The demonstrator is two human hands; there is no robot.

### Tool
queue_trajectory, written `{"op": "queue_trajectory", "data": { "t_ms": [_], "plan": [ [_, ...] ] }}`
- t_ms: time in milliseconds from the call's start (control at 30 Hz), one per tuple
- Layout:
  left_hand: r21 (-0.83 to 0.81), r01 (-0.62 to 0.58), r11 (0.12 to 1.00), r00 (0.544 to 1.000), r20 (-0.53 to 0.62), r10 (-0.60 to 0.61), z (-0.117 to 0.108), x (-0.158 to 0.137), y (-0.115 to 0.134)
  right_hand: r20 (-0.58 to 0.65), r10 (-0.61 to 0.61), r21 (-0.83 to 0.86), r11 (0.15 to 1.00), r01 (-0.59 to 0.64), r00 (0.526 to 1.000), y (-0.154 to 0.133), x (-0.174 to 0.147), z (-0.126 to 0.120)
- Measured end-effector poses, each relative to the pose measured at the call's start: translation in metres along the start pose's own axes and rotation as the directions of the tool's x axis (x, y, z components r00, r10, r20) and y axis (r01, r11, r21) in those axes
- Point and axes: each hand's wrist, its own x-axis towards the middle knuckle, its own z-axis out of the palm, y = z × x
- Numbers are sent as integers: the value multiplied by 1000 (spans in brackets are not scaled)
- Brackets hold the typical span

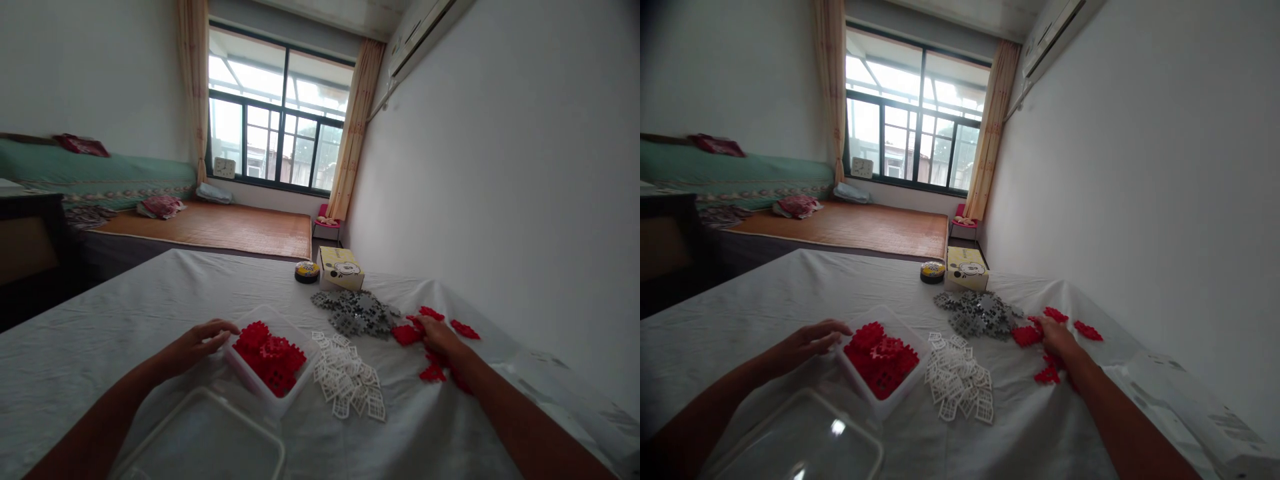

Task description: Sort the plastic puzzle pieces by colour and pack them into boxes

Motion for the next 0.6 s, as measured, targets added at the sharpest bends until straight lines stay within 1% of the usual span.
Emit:
{"op": "queue_trajectory", "data": {
  "t_ms": [100,167,233,267,300,333,367,400,433,467,500,533,567,600],
  "plan": [
    [-10,-14,1000,1000,-1,14,1,1,-5,-42,50,58,997,-47,998,9,-2,-16],
    [-12,-30,999,999,-11,30,1,3,-10,-65,95,91,992,-89,993,12,-3,-31],
    [-8,-47,999,999,-26,47,2,3,-13,-80,139,177,976,-123,987,3,-4,-50],
    [-4,-53,999,998,-33,53,2,3,-13,-79,142,276,954,-116,987,-9,-5,-59],
    [3,-59,998,998,-38,59,2,3,-12,-67,121,411,908,-83,990,-28,-6,-68],
    [14,-66,998,997,-41,67,3,2,-11,-49,71,564,825,-31,996,-52,-9,-75],
    [30,-75,997,996,-43,76,3,1,-10,-35,-15,709,704,35,999,-81,-12,-80],
    [49,-89,995,995,-44,91,3,-1,-8,-20,-121,811,579,87,992,-114,-17,-83],
    [70,-103,992,993,-44,106,4,-2,-6,-14,-236,871,475,128,972,-150,-24,-85],
    [82,-114,990,992,-50,118,4,-2,-5,-2,-339,901,407,148,941,-186,-31,-84],
    [87,-117,989,991,-54,122,5,-3,-4,16,-426,912,377,162,905,-221,-39,-83],
    [86,-113,990,991,-57,118,5,-4,-4,34,-493,910,374,177,870,-253,-46,-81],
    [78,-109,991,992,-59,114,6,-4,-4,54,-541,894,400,200,839,-282,-53,-78],
    [68,-106,992,992,-58,110,6,-4,-5,65,-569,860,448,243,820,-306,-57,-75]
  ]
}}
